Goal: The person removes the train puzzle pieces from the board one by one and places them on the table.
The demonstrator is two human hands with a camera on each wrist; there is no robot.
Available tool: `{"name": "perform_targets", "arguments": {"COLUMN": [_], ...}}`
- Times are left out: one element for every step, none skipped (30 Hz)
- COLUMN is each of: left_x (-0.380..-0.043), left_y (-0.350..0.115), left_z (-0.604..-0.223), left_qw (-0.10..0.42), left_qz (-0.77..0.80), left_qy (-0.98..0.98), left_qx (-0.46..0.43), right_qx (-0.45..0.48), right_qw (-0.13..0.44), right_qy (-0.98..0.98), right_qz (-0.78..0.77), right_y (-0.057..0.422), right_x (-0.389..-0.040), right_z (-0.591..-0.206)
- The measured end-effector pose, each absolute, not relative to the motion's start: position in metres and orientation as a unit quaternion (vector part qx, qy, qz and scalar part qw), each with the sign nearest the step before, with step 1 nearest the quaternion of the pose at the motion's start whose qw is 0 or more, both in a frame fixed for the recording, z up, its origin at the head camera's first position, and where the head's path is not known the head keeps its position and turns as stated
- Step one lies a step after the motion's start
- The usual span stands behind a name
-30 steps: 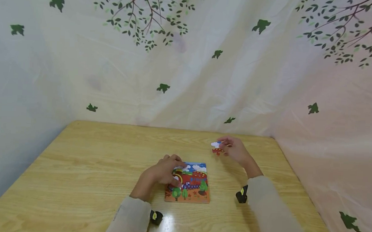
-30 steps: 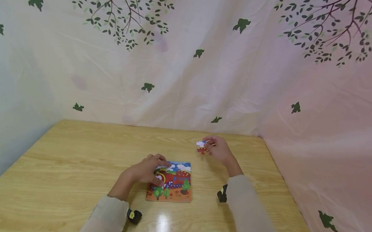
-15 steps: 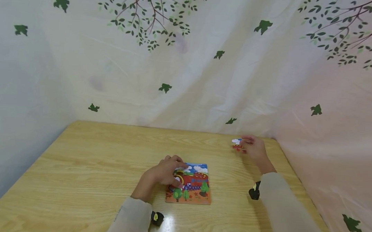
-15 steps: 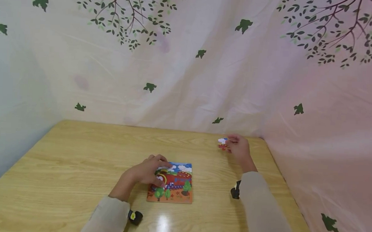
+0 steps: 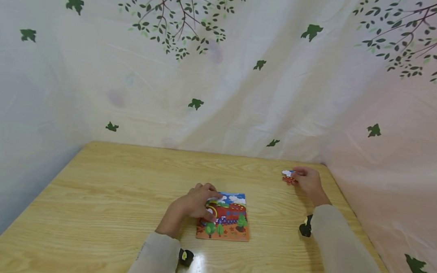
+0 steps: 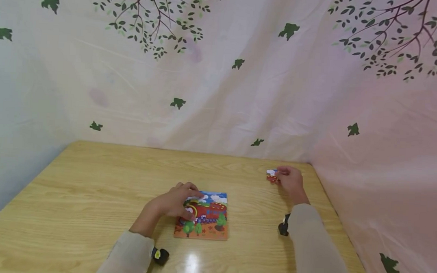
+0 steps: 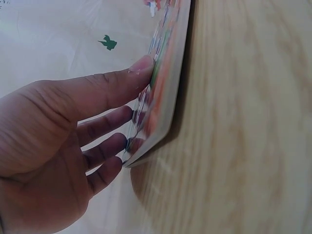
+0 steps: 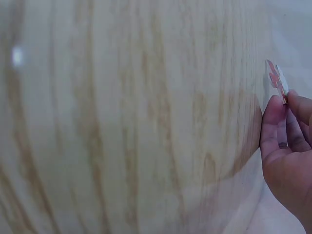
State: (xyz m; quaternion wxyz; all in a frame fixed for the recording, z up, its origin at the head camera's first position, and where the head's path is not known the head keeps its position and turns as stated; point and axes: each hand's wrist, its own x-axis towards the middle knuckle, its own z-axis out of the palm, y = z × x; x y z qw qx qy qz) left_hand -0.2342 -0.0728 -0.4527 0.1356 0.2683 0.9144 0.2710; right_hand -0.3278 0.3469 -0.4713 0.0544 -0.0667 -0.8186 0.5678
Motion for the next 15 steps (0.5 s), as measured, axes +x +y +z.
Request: {"name": "perform_targets", "arguments": {"left_x": [-0.2344,-0.2348,-0.2351,-0.2355,-0.2358,-0.2363,-0.2367,-0.2371,-0.2374,-0.2377,-0.2379,-0.238,-0.2383,-0.2385,-0.2388], "left_y": [-0.0731,-0.0733,-0.0736,-0.0737,-0.0738,-0.0739,-0.0739,-0.074,-0.074,-0.0741,-0.0742,-0.0744,-0.0745,-0.0747,-0.0748], "left_z": [-0.4529,-0.4531,-0.4532,-0.4533,-0.4536,-0.4539,-0.4542,-0.4543,-0.4544,-0.4546,-0.4546,-0.4546,-0.4546,-0.4544,-0.4545], "left_qw": [0.136,0.136,0.135,0.134,0.134,0.133,0.133,0.132,0.132,0.132,0.132,0.133,0.133,0.133,0.133], "left_qz": [0.271,0.272,0.272,0.273,0.274,0.274,0.275,0.276,0.276,0.276,0.275,0.275,0.275,0.274,0.275], "left_qy": [0.914,0.914,0.914,0.914,0.913,0.913,0.913,0.913,0.913,0.913,0.913,0.913,0.913,0.913,0.913], "left_qx": [0.269,0.269,0.269,0.269,0.27,0.27,0.271,0.271,0.271,0.272,0.272,0.271,0.271,0.27,0.27], "right_qx": [-0.067,-0.068,-0.069,-0.072,-0.073,-0.07,-0.07,-0.067,-0.066,-0.064,-0.062,-0.06,-0.061,-0.06,-0.061], "right_qw": [0.052,0.046,0.04,0.033,0.026,0.02,0.016,0.012,0.013,0.013,0.016,0.019,0.022,0.024,0.024], "right_qy": [-0.824,-0.83,-0.835,-0.843,-0.849,-0.857,-0.863,-0.868,-0.872,-0.877,-0.88,-0.883,-0.884,-0.886,-0.887], "right_qz": [0.56,0.551,0.545,0.533,0.523,0.509,0.501,0.493,0.485,0.476,0.471,0.466,0.462,0.459,0.457], "right_y": [0.3472,0.3474,0.3476,0.3477,0.3482,0.3487,0.349,0.3498,0.3501,0.3504,0.3505,0.3504,0.3501,0.3499,0.3496], "right_x": [-0.3277,-0.3276,-0.3278,-0.3278,-0.3282,-0.3281,-0.3284,-0.3288,-0.3289,-0.3288,-0.3289,-0.3289,-0.3293,-0.3294,-0.3294], "right_z": [-0.4705,-0.4693,-0.4681,-0.4669,-0.4659,-0.4648,-0.464,-0.4634,-0.463,-0.4628,-0.4627,-0.4626,-0.4628,-0.463,-0.4631]}}
